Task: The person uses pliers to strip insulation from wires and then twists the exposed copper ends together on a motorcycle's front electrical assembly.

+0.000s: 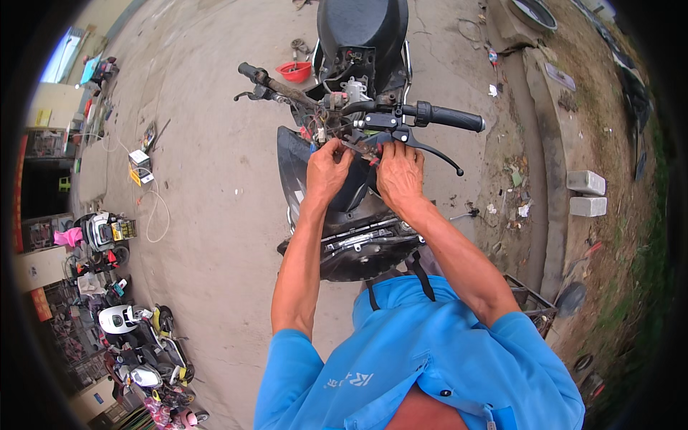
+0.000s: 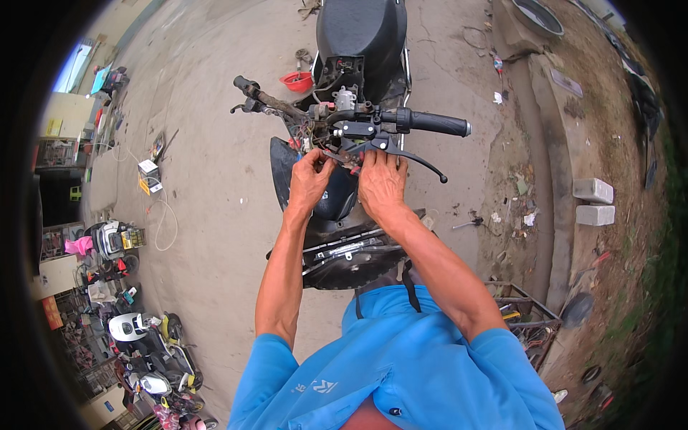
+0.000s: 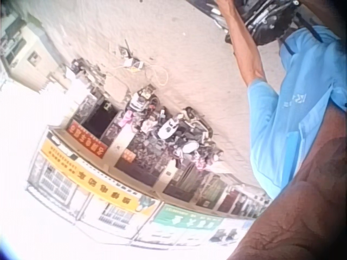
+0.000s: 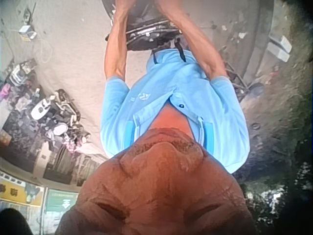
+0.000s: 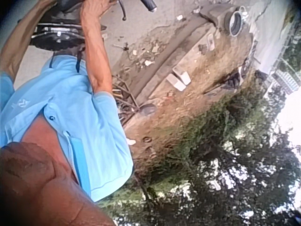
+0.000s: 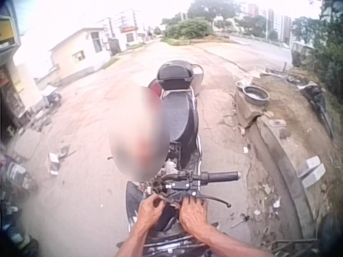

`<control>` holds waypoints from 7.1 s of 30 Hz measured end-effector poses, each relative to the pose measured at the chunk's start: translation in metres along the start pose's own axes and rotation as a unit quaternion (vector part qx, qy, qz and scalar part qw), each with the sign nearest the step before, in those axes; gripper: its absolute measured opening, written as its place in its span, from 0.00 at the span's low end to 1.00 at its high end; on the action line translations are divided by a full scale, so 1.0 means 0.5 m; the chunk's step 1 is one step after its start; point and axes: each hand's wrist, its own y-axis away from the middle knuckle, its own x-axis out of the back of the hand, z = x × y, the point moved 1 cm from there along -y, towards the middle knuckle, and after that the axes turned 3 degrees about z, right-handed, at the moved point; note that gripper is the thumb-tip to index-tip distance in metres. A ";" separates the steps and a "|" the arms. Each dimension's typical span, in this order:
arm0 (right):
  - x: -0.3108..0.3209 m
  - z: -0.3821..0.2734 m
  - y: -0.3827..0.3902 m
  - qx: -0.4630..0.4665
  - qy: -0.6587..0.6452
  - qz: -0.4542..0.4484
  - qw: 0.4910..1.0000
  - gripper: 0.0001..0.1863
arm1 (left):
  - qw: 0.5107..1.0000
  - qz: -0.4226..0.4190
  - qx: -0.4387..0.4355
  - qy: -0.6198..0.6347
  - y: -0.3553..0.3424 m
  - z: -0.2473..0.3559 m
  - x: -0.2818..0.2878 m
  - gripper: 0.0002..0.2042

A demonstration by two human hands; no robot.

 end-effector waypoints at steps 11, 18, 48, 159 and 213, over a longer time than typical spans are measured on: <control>-0.006 0.002 0.003 -0.044 -0.102 -0.081 0.991 0.16 | 1.000 -0.018 -0.004 -0.004 -0.003 0.007 0.005 0.08; -0.001 -0.002 -0.003 -0.038 -0.085 -0.106 0.990 0.16 | 1.000 -0.013 -0.027 -0.004 0.000 -0.013 0.003 0.08; -0.003 0.000 -0.007 -0.175 -0.298 -0.262 0.901 0.21 | 0.993 -0.096 0.029 0.065 -0.014 -0.013 0.016 0.13; 0.024 0.003 -0.043 -0.261 -0.583 -0.135 0.758 0.06 | 0.989 -0.048 -0.102 0.096 0.015 0.021 0.036 0.10; 0.116 0.034 0.042 -0.356 -0.697 -0.417 0.462 0.23 | 0.965 -0.062 0.101 0.234 0.017 -0.030 0.007 0.09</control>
